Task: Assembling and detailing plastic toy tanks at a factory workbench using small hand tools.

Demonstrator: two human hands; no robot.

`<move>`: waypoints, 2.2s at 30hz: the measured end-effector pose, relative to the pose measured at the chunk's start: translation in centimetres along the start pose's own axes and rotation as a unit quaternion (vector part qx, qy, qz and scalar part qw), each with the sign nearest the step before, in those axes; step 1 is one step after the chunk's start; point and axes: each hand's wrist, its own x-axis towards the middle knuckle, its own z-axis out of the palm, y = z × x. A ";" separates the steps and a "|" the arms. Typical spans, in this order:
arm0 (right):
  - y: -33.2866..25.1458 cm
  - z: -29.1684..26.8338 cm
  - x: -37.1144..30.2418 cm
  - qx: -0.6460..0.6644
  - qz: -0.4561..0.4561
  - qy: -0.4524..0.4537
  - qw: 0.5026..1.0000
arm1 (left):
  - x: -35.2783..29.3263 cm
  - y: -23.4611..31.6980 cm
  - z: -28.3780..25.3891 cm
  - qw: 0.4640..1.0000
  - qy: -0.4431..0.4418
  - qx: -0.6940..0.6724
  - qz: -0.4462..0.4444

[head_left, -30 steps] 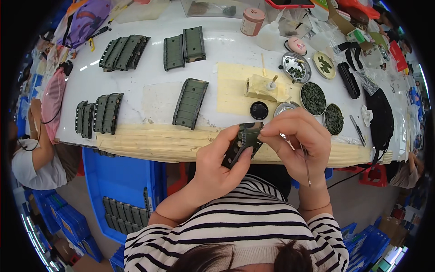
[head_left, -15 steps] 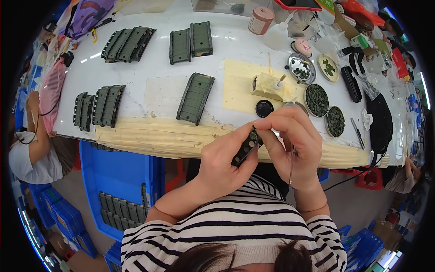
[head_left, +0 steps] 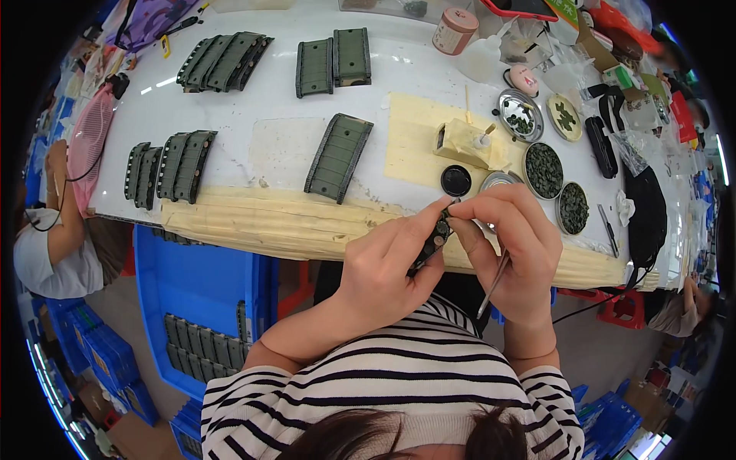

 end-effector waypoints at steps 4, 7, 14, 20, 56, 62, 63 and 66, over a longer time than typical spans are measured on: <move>0.3 -0.2 -0.1 -0.072 -0.069 -0.018 0.995 | -0.1 -0.1 -0.1 1.000 -0.010 0.002 0.002; 0.2 -0.1 -0.6 -0.107 -0.097 -0.025 0.989 | 0.0 0.1 -0.3 0.999 -0.028 -0.003 -0.025; 0.6 0.1 -0.8 -0.088 -0.123 -0.021 0.988 | -0.1 0.0 -0.2 1.000 -0.025 0.002 -0.011; 1.0 -0.4 -0.5 -0.075 -0.142 -0.044 0.986 | -0.2 0.1 -0.2 0.999 -0.035 -0.014 -0.006; -13.4 11.1 1.1 0.414 -0.072 -0.553 0.719 | 3.6 -1.9 -2.6 0.812 -0.046 -0.528 -0.245; -12.2 11.9 -0.1 0.348 -0.052 -0.496 0.794 | 4.1 -1.7 -2.9 0.820 -0.047 -0.512 -0.252; -11.4 13.7 -1.2 0.277 -0.106 -0.508 0.809 | 4.2 -1.6 -2.8 0.822 -0.054 -0.508 -0.252; -11.5 12.9 -0.7 0.338 -0.072 -0.561 0.752 | 4.4 -1.6 -3.0 0.819 -0.049 -0.521 -0.235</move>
